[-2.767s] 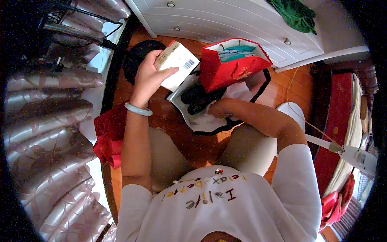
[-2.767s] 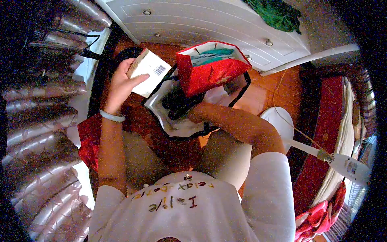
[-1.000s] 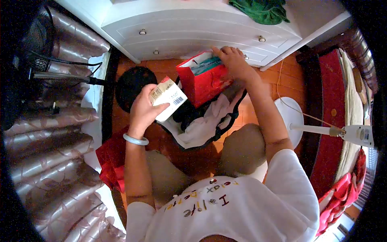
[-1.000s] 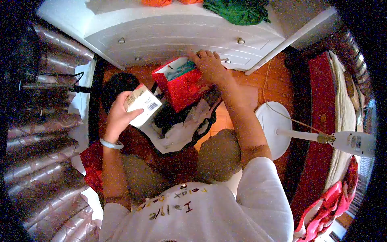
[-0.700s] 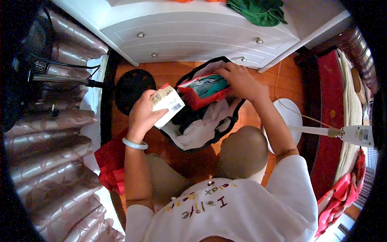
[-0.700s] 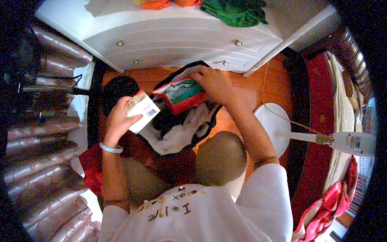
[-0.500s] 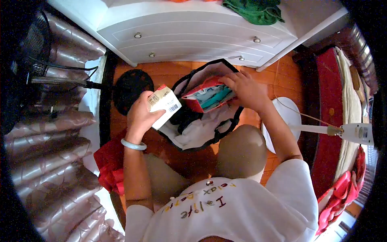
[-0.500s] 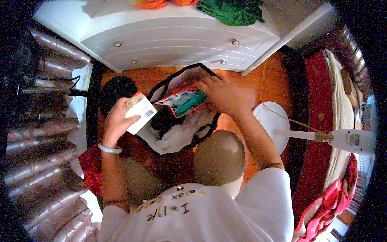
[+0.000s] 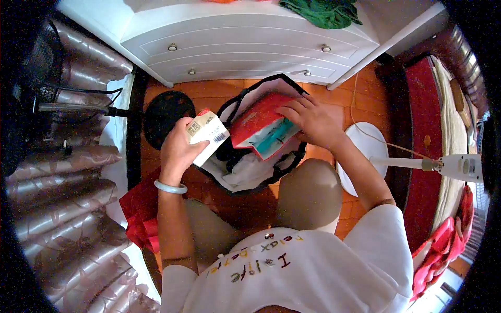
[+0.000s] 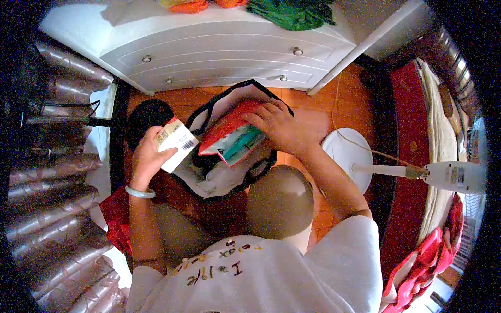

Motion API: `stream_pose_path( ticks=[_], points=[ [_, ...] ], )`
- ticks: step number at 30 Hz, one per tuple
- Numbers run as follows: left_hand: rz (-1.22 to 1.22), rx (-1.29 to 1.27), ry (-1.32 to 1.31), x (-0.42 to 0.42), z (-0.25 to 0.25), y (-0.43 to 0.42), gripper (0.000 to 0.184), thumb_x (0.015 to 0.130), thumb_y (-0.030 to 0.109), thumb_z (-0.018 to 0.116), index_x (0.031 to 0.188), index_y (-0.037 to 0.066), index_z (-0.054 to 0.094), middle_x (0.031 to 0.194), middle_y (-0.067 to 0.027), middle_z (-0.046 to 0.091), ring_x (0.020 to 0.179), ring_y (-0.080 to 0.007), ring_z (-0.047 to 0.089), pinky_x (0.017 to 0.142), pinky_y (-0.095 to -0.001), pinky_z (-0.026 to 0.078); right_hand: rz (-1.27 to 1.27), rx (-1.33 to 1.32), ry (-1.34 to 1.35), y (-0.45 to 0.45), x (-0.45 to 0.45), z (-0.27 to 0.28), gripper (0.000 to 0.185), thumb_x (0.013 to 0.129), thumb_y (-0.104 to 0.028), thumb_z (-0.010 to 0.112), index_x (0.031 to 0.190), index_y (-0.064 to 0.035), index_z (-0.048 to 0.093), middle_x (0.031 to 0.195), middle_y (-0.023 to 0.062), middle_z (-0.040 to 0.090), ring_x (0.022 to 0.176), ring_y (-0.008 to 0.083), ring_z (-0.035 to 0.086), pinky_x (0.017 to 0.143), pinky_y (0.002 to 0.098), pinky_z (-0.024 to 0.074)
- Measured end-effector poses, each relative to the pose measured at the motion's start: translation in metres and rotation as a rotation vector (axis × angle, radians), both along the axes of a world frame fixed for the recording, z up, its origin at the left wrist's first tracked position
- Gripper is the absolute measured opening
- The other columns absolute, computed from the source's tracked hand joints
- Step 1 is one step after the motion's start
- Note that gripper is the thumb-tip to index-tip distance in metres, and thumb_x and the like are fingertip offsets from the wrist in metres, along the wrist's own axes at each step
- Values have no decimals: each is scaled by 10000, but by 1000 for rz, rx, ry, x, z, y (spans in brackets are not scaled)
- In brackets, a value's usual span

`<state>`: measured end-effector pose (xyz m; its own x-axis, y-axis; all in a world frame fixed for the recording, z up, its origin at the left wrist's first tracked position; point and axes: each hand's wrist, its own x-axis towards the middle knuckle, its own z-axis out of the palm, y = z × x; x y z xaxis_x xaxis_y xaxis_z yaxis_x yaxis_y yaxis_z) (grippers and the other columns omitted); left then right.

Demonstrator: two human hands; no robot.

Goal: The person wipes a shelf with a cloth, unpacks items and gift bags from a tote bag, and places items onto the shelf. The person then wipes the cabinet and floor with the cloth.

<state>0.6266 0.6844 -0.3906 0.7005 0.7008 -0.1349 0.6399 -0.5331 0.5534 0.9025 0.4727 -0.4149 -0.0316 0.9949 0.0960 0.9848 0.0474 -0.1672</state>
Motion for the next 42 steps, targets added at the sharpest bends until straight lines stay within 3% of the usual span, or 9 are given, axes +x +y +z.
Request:
stream_pose_path(
  ticks=[10,15,18,23,26,28,29,36,42],
  points=[
    [25,5,-51,-4,-13,6,616,662,249,785,1177,39,520,1021,-169,651,935,-322,635,797,-383,495,12,69,318,34,14,2,1076,551,-350,836,1442,-149,267,1300,164,483,1236,356,439,1049,472,314],
    [42,19,-49,-2,-2,1,596,660,237,785,1159,38,527,1024,-167,650,938,-325,632,796,-380,495,165,-46,-87,23,2,0,544,751,-216,625,1279,-147,515,1041,89,558,1045,302,539,961,435,396],
    [51,44,-75,-1,0,2,580,654,232,783,1144,46,534,1016,-164,650,932,-326,631,794,-379,494,189,14,-41,1,-9,-3,381,765,-145,540,1136,-143,622,918,56,543,965,266,551,913,413,426],
    [21,30,-90,3,-4,-1,542,643,220,779,1106,64,543,977,-151,648,916,-330,625,776,-392,491,265,87,-37,-6,2,-5,379,734,-161,565,1103,-146,648,901,61,573,913,262,579,843,391,474],
    [8,38,-68,3,0,-4,523,638,220,780,1079,64,545,955,-148,644,908,-335,618,765,-405,488,54,89,16,1,7,-5,350,719,-151,596,1060,-138,670,841,76,580,844,269,590,762,357,502],
    [-3,46,-76,0,3,-5,502,632,218,780,1049,62,546,934,-147,640,903,-339,614,764,-413,486,-472,-271,768,13,15,3,288,919,-297,479,1052,-95,634,944,127,604,908,306,594,802,382,473],
    [-34,42,-33,-1,4,-4,519,632,217,784,1064,63,542,943,-147,639,893,-329,621,765,-399,490,-147,53,280,15,17,13,267,897,-278,509,1027,-85,640,921,131,610,866,325,597,756,392,482],
    [-113,107,139,5,-1,-13,488,619,183,758,1038,57,544,941,-166,636,869,-349,623,754,-415,496,38,209,156,49,14,53,398,655,-109,677,1051,-148,681,941,100,634,864,327,593,747,401,492],
    [-244,155,159,19,-15,-36,481,614,180,748,1032,65,538,926,-162,624,891,-357,617,753,-451,502,87,256,156,72,10,53,323,686,-90,655,1006,-121,683,820,90,581,805,309,572,697,394,484]
  ],
)
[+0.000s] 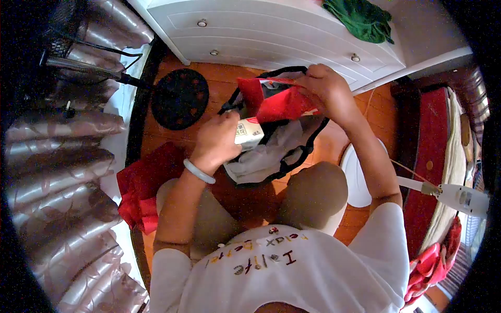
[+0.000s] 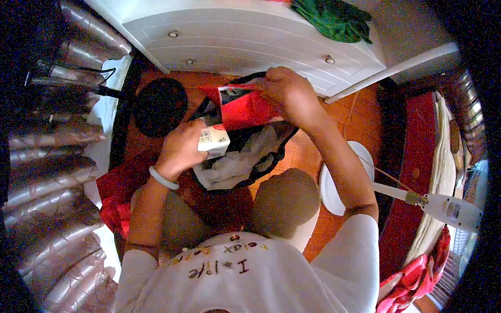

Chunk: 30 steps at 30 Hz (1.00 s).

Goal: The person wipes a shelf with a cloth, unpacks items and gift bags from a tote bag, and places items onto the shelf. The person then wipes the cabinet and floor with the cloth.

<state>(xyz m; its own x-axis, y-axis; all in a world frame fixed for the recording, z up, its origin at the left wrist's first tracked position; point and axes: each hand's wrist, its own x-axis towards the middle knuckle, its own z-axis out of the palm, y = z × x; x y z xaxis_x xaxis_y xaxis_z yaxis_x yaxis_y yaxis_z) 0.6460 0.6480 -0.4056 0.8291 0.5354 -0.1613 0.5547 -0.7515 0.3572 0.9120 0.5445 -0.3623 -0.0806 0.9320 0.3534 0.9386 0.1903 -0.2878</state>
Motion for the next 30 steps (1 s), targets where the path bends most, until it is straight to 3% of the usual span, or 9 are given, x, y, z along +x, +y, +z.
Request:
stream_pose_path(
  ticks=[4,8,11,13,18,21,23,26,30],
  points=[
    [-24,-111,81,7,-12,-9,534,615,173,750,1090,77,525,999,-175,614,954,-361,601,776,-442,508,42,-74,-25,12,-1,-10,273,744,-176,599,999,-136,688,840,90,594,861,313,581,725,401,492],
    [-88,71,-67,10,-46,-22,605,620,171,748,1154,35,498,1009,-182,612,941,-363,607,778,-457,502,72,4,21,24,-8,-42,248,760,-200,584,973,-128,690,838,95,580,862,311,574,728,402,484],
    [-44,153,109,10,-74,-27,516,650,124,716,1109,21,504,932,-184,633,869,-358,629,699,-490,507,137,6,2,34,2,-65,242,758,-172,604,983,-122,680,876,104,592,871,318,577,779,407,481],
    [-32,148,172,6,-94,-25,424,666,134,697,1043,44,527,903,-158,635,879,-334,630,700,-477,509,15,-22,90,35,16,-72,281,688,-45,683,966,-85,682,889,111,616,882,326,580,789,390,487],
    [-43,60,277,9,-81,-17,302,707,162,680,967,58,566,891,-137,641,864,-307,638,698,-457,519,-58,-135,12,34,25,-65,430,671,-84,727,1090,-82,629,1016,114,601,987,336,562,843,399,461],
    [-108,52,253,8,-82,-17,307,729,163,684,994,53,575,913,-135,649,828,-295,650,688,-428,531,-61,-108,-58,32,21,-73,515,629,-102,762,1120,-93,606,1063,111,590,1015,334,559,856,406,446],
    [-111,80,279,10,-99,-24,500,662,235,771,1054,23,542,902,-159,657,852,-351,650,726,-485,525,-84,-56,-123,32,16,-73,539,607,-109,780,1115,-100,603,1077,108,588,1022,327,563,852,405,442],
    [-57,126,413,18,-109,-28,343,711,173,716,1011,60,592,941,-110,666,855,-268,668,682,-399,544,-31,-235,-127,34,10,-66,405,652,-106,730,1040,-98,616,1037,102,595,1001,305,573,835,397,438],
    [-49,57,478,17,-104,-20,275,738,170,690,975,58,609,934,-122,669,850,-276,675,659,-386,544,-17,-234,-225,38,12,-64,269,722,-119,614,991,-101,616,933,80,598,929,294,586,785,398,438]
  ],
)
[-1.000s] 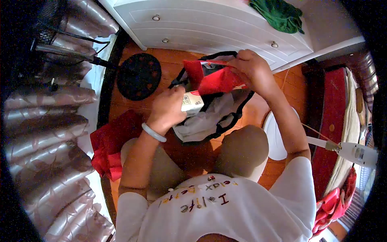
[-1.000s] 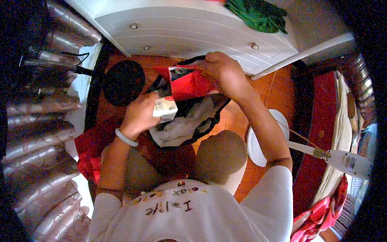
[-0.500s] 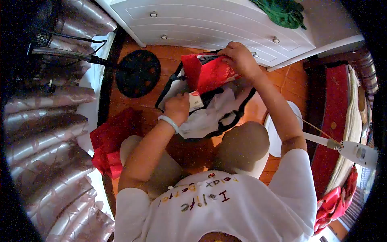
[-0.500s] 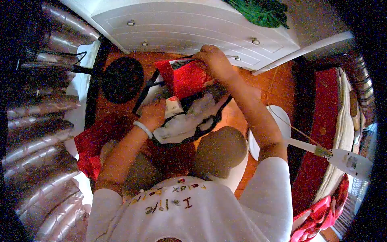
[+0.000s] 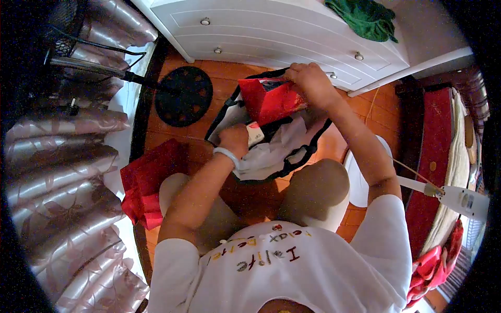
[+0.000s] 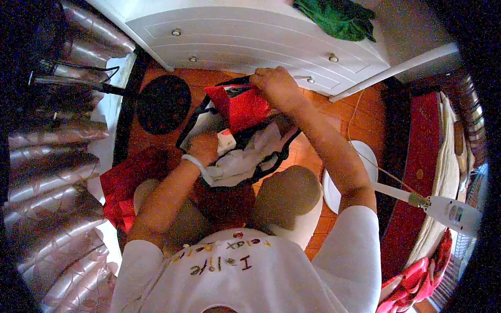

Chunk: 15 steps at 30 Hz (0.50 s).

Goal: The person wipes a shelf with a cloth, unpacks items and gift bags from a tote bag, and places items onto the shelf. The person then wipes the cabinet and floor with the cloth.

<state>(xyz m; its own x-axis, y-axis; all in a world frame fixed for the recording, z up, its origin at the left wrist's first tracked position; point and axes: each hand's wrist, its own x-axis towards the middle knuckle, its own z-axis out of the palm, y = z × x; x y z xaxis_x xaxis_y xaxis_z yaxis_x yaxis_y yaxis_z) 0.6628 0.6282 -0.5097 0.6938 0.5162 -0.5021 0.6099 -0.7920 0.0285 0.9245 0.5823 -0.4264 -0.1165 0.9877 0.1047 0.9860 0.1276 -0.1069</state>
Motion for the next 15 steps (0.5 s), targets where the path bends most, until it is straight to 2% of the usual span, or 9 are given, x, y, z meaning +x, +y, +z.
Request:
stream_pose_path(
  ticks=[3,5,9,11,13,15],
  points=[
    [83,102,-34,-5,7,9,211,762,148,659,946,52,620,916,-139,668,822,-282,680,653,-379,546,8,8,11,-5,2,3,192,772,-141,548,946,-112,622,885,81,600,901,292,597,775,418,444],
    [172,147,-151,-8,15,14,204,772,136,645,951,43,614,910,-147,666,804,-285,683,642,-389,547,25,27,0,-9,-2,12,157,804,-162,520,911,-117,627,868,89,604,896,289,607,774,431,452],
    [245,177,-223,-11,-14,14,201,780,122,633,961,38,609,903,-146,665,809,-283,684,634,-398,548,39,80,-20,-19,-5,21,224,746,-131,569,964,-135,620,870,60,582,886,266,581,783,404,426],
    [227,292,-168,-5,-11,8,175,806,107,598,967,40,606,916,-142,667,807,-284,685,621,-392,547,34,94,-33,-19,-3,18,244,734,-129,584,976,-138,619,869,59,577,895,266,577,794,406,423],
    [242,257,-173,-6,-12,11,174,804,103,600,966,39,605,931,-142,667,807,-284,685,624,-386,547,-90,34,-70,-16,-1,9,295,707,-107,616,1001,-136,611,917,61,570,942,277,562,823,413,417],
    [256,217,-184,-5,-15,14,173,802,98,602,964,38,604,946,-141,667,808,-283,685,626,-380,548,-86,72,-62,-15,4,7,328,702,-98,627,1028,-131,607,950,75,563,963,285,556,831,412,423]
  ],
)
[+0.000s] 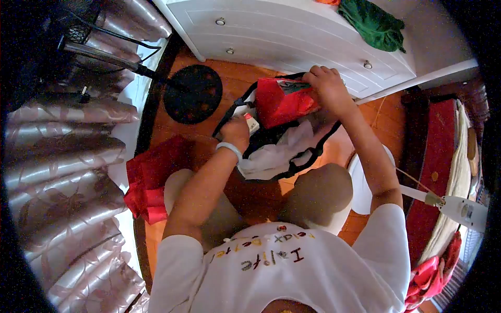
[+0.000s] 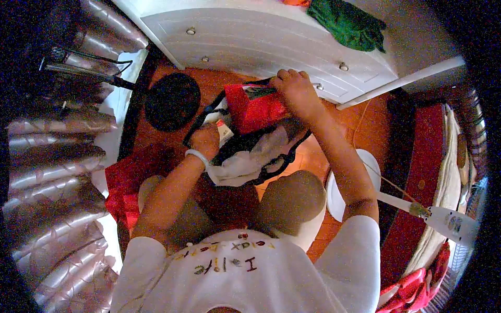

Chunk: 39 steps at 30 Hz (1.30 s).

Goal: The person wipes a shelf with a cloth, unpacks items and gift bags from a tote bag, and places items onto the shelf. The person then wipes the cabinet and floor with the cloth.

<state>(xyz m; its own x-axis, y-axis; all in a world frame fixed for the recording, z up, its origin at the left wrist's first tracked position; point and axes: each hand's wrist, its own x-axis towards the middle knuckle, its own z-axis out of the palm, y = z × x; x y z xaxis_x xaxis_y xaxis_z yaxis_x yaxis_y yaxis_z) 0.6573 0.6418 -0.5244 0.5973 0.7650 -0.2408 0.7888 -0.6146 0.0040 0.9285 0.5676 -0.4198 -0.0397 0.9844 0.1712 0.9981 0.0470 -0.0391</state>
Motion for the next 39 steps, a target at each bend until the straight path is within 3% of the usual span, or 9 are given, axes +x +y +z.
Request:
stream_pose_path(
  ticks=[9,15,17,19,23,27,31,35,39],
  points=[
    [-48,-48,-17,-2,-4,-5,224,787,122,641,991,42,594,919,-136,674,817,-276,687,633,-375,549,-7,-16,21,-7,-5,-8,626,636,-98,692,1240,-112,528,1036,141,538,1022,339,535,873,416,435],
    [57,-24,-121,7,-48,-14,199,903,153,477,1011,32,592,834,-121,682,739,-266,678,604,-411,524,-25,-103,18,-6,-6,2,608,722,-99,611,1315,-84,477,1195,173,537,1133,342,503,980,439,376],
    [115,-44,-314,4,-7,-18,212,847,99,483,966,35,647,887,-163,681,802,-275,666,685,-417,522,-8,-144,-32,1,0,-15,745,726,-167,664,1407,-115,365,1293,175,486,1208,344,455,1036,461,318],
    [-272,-141,4,3,44,-11,240,790,125,528,910,36,715,871,-182,677,815,-321,655,719,-446,518,16,-173,8,2,-12,-1,799,724,-194,684,1434,-126,323,1337,178,460,1240,345,433,1058,471,293],
    [-110,-165,-525,-41,126,5,186,802,244,614,863,73,653,712,-137,641,661,-357,628,584,-492,495,-55,-205,47,10,-30,21,924,677,-338,754,1449,-138,286,1456,176,339,1318,350,358,1093,507,243],
    [223,113,-519,-158,199,10,220,811,290,652,849,75,621,856,-133,646,751,-335,629,656,-443,507,-9,-168,9,20,-43,29,919,690,-382,751,1444,-131,291,1463,177,326,1327,357,343,1089,495,266],
    [375,345,-154,-269,168,-24,223,776,204,633,957,75,620,817,-138,622,791,-320,612,671,-418,498,137,-130,246,47,-86,33,788,782,-381,702,1422,-111,331,1440,192,353,1315,381,350,1068,473,317],
    [300,228,-189,-293,99,-71,225,783,172,595,984,80,634,837,-108,635,813,-308,606,694,-409,497,480,-152,533,77,-196,52,633,818,-337,681,1332,-54,444,1315,224,486,1213,405,458,1038,449,365],
    [189,175,-228,-261,89,-83,165,754,139,560,875,108,668,837,-61,644,822,-267,602,694,-377,496,740,-163,556,84,-316,58,746,746,-319,731,1370,-84,397,1378,223,402,1258,394,409,1053,434,350]
  ],
)
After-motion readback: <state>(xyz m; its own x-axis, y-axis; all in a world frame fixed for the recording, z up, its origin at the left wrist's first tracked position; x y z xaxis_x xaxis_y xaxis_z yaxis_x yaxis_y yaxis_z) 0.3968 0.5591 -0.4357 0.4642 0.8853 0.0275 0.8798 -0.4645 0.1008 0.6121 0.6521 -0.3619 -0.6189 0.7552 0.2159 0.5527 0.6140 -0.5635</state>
